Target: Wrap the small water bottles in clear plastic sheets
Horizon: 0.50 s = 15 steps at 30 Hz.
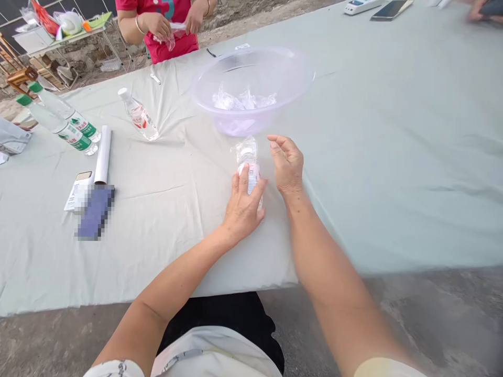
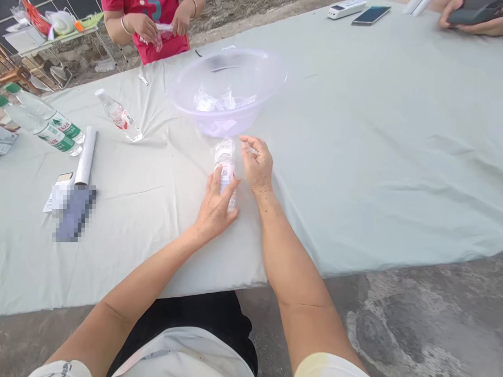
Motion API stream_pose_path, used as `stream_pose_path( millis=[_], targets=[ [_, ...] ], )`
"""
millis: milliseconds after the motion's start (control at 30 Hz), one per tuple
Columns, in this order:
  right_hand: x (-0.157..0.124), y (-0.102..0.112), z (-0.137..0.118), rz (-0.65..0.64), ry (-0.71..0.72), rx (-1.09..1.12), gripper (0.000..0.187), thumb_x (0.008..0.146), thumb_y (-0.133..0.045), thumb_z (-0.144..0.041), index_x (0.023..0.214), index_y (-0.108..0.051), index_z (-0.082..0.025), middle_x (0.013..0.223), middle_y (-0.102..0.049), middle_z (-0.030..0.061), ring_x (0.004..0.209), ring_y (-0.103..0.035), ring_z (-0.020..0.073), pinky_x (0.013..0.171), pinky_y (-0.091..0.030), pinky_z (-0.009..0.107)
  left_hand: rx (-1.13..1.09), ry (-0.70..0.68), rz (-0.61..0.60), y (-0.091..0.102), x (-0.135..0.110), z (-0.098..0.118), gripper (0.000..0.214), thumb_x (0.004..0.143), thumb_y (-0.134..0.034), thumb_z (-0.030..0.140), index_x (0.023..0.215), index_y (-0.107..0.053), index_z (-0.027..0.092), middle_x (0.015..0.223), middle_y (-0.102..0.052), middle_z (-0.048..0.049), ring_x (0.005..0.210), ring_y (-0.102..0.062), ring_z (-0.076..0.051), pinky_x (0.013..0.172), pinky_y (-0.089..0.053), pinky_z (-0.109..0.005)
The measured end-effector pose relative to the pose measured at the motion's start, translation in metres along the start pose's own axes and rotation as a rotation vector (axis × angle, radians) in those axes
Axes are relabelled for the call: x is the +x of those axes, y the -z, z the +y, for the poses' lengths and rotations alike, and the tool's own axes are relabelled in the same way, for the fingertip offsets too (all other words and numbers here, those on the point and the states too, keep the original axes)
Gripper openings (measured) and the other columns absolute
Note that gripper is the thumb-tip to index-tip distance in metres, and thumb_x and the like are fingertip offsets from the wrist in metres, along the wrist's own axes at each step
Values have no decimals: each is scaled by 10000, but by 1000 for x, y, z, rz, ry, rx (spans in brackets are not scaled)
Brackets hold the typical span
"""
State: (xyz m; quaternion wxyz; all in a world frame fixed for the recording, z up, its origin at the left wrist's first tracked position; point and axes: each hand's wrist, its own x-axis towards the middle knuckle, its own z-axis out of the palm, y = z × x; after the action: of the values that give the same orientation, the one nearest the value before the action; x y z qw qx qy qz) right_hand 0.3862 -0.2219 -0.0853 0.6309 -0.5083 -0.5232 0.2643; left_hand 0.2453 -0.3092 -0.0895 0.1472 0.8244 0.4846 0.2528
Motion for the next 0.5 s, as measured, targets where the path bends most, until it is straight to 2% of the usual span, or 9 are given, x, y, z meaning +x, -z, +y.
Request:
stream_pose_path(
  millis=[67,133,200,267,333,400,500],
  targets=[
    [0,3,-5,-65,80,35,371,948,-532,-557,1045,-728,-257,1297,-691,72,1292,-594,256,1114,-451,465,-59,-18,-18,5,-14,-8,706,815,-574,16,1472,-463,250,1711,-129,-216,1574,-216,-433,914,-601,-518],
    [-2,4,-8,-139,91,57,450,961,-495,-619,1019,-744,-248,1325,-689,80,1324,-581,256,1152,-420,470,-99,-68,-36,12,-28,-17,686,813,-555,12,1450,-493,257,1703,-181,-208,1550,-311,-390,896,-613,-450],
    [-4,4,-7,-202,56,71,511,962,-469,-667,998,-757,-247,1297,-710,77,1302,-603,254,1162,-414,469,-162,-118,-29,22,-40,-23,633,801,-568,27,1396,-545,244,1683,-260,-197,1523,-379,-355,962,-591,-436],
    [-5,4,-5,-262,5,103,538,952,-474,-702,970,-764,-249,1184,-755,70,1219,-655,250,1142,-438,463,-284,-104,16,35,-49,-28,578,790,-621,82,1343,-575,243,1646,-358,-177,1514,-404,-331,1062,-536,-455],
    [-7,2,-4,-320,-63,182,570,917,-505,-752,928,-762,-243,1036,-777,68,1076,-709,249,1063,-501,454,-427,-30,86,49,-57,-31,530,783,-668,146,1297,-590,247,1596,-450,-160,1511,-412,-321,1118,-487,-477],
    [-8,-2,-6,-377,-150,289,621,845,-549,-821,885,-748,-234,935,-767,69,930,-723,243,918,-568,430,-541,52,171,63,-61,-35,465,790,-689,208,1246,-603,246,1545,-518,-152,1492,-440,-319,1123,-474,-490],
    [-15,-13,-13,-431,-281,437,663,730,-635,-868,928,-726,-241,910,-736,53,838,-699,223,745,-584,379,-645,122,314,81,-63,-44,418,823,-700,332,1221,-593,258,1501,-562,-144,1432,-509,-313,1083,-497,-484]
  ],
)
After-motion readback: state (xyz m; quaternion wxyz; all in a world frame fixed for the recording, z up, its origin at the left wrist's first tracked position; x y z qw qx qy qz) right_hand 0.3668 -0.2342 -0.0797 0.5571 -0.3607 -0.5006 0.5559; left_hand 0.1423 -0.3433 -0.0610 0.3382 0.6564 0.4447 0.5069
